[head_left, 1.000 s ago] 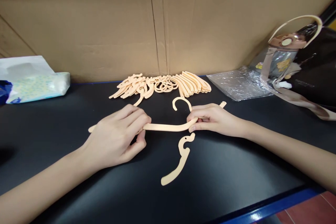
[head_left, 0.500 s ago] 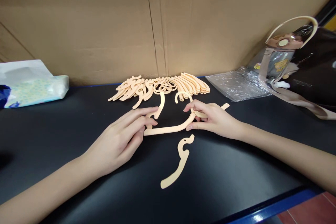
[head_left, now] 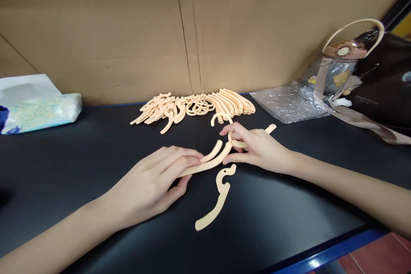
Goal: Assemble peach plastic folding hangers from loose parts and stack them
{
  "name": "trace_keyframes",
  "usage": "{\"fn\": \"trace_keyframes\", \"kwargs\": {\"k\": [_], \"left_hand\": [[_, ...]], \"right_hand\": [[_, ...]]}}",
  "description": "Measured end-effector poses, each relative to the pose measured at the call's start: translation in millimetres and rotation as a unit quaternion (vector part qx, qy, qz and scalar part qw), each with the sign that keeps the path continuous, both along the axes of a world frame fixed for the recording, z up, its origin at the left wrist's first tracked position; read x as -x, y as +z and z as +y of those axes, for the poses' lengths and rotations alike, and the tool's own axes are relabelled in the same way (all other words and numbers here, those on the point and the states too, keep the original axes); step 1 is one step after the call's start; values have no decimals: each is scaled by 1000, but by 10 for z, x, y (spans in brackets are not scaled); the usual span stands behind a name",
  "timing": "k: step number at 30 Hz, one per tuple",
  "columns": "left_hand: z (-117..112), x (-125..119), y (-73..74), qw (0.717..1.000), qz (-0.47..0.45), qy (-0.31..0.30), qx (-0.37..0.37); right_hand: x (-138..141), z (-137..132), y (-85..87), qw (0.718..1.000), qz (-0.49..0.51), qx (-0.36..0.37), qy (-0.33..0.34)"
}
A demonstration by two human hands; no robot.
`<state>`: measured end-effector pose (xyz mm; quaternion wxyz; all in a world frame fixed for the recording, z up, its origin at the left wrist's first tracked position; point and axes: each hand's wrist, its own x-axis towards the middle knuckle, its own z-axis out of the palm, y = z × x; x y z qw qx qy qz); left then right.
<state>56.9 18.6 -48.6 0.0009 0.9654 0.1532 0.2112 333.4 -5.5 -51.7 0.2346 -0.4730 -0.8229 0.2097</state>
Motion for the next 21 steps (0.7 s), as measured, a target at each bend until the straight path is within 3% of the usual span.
{"fn": "trace_keyframes", "kwargs": {"k": [4, 12, 17, 21], "left_hand": [[-22, -15, 2, 1000, 2, -16, -23], [60, 8, -11, 998, -6, 19, -63], [103, 20, -18, 994, -1, 34, -104], [125, 43, -34, 995, -5, 40, -96]], "right_hand": [[11, -8, 0, 1000, 7, -8, 11], [-18, -2, -15, 999, 19, -18, -30], [6, -23, -19, 998, -18, -66, 16], [58, -83, -2, 992, -21, -95, 78]]}}
